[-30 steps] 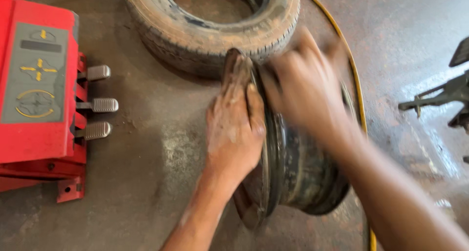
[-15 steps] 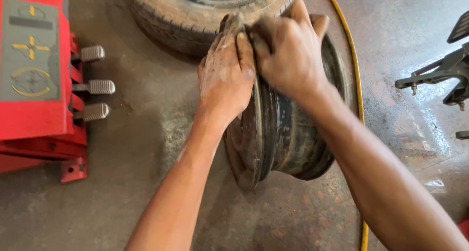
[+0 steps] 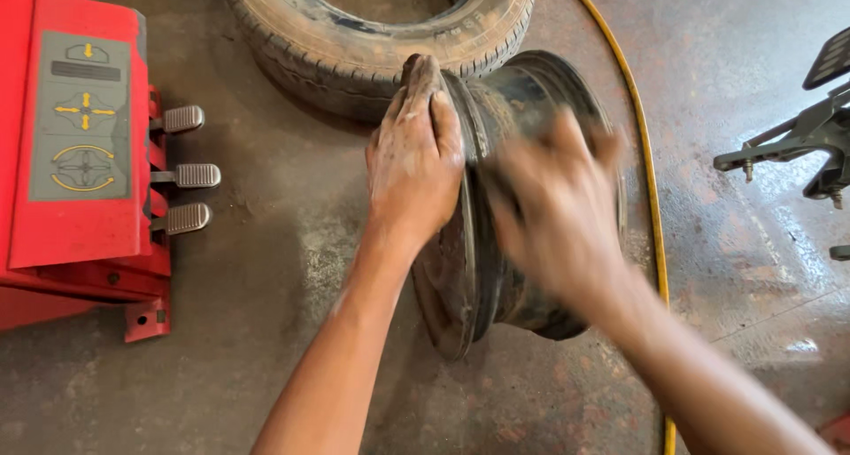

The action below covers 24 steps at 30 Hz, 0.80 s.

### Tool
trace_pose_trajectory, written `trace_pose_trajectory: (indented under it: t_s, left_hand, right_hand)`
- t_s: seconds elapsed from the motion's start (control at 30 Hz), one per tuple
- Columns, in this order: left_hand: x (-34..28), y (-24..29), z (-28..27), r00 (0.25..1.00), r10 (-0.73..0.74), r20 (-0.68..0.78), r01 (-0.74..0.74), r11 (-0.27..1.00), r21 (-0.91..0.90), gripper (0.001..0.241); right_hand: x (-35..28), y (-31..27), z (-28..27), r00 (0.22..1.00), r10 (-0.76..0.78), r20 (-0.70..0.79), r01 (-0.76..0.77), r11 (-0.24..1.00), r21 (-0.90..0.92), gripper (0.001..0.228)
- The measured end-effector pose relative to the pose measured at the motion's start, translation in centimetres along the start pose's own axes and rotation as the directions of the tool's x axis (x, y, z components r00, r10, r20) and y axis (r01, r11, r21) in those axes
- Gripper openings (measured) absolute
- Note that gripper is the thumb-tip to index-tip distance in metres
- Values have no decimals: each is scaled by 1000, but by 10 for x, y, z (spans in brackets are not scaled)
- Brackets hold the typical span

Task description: The person removes a tire from a rim using a tire changer, then scrubs the rim with a wire brush to remove rust and grime. The person rotates the rim while scrubbing to clean different sections.

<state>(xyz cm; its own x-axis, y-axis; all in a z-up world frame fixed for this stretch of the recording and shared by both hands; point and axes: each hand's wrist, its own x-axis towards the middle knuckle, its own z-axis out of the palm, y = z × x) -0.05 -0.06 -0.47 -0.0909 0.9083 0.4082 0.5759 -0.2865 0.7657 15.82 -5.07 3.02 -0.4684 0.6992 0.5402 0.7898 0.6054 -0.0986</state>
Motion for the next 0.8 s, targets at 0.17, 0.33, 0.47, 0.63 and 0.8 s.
trace_pose_trajectory:
  t_s: [0.17, 0.33, 0.47, 0.63, 0.8]
  left_hand:
    - [-22, 6, 4, 999, -35, -12, 34, 996, -79, 51]
    - [-11, 11, -4, 999, -23, 48, 21, 998, 60, 52]
    - [-38, 14, 0, 1000, -26, -10, 25, 1000, -14, 52]
    - [-36, 18, -10, 997, -39, 70, 36, 999, 41, 53]
    - [-49, 23, -14, 998, -2, 62, -2, 999, 54, 51]
  right_hand:
    - [54, 39, 27, 978, 95, 188, -79, 993, -93, 21]
    - [68, 25, 14, 991, -14, 134, 22, 998, -65, 17]
    - [18, -1, -9, 983, 54, 177, -32, 992, -124, 17]
    - [90, 43, 37, 981, -50, 185, 71, 991, -110, 13]
    - [-1, -1, -14, 988, -31, 149, 54, 986, -156, 12]
